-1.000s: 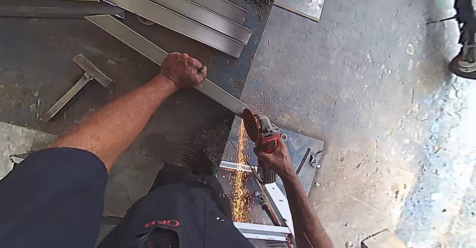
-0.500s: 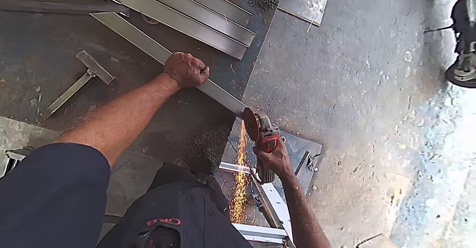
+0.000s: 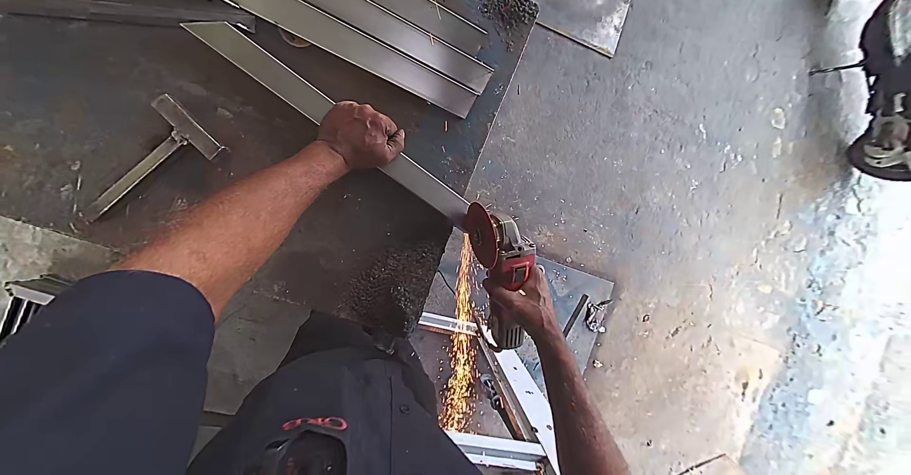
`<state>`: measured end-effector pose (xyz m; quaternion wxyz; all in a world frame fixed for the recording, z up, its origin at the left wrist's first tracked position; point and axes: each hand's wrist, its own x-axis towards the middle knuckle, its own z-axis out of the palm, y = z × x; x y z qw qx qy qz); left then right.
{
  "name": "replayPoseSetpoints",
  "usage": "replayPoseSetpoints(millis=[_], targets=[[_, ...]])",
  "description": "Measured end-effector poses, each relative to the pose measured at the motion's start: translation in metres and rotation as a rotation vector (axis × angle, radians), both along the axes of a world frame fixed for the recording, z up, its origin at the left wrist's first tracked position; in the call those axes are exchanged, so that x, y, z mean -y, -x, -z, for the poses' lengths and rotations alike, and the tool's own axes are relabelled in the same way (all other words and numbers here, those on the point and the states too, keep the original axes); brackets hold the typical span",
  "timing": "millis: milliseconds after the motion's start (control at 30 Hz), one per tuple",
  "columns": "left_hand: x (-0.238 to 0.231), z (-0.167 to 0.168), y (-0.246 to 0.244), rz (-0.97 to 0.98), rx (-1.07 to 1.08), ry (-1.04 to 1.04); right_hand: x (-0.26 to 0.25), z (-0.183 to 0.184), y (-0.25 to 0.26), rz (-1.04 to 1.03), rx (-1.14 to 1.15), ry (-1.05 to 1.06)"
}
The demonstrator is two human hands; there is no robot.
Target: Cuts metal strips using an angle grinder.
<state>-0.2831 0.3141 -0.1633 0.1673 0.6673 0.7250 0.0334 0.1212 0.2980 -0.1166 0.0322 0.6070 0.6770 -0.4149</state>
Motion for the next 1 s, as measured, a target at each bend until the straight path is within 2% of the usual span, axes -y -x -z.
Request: replayPoseSetpoints(millis=[367, 833, 1000], targets=[[0.001, 0.002, 0.001, 0.003, 0.012, -0.045, -0.007, 0.004, 0.006, 0.014, -0.047, -0.017], [0.001, 0.002, 0.002, 0.003, 0.024, -0.044, -0.009, 0.005, 0.005, -0.025, 0.005, -0.017], [0.001, 0.003, 0.001, 0.013, 0.013, -0.056, -0.001, 0.002, -0.002, -0.027, -0.103, -0.044]])
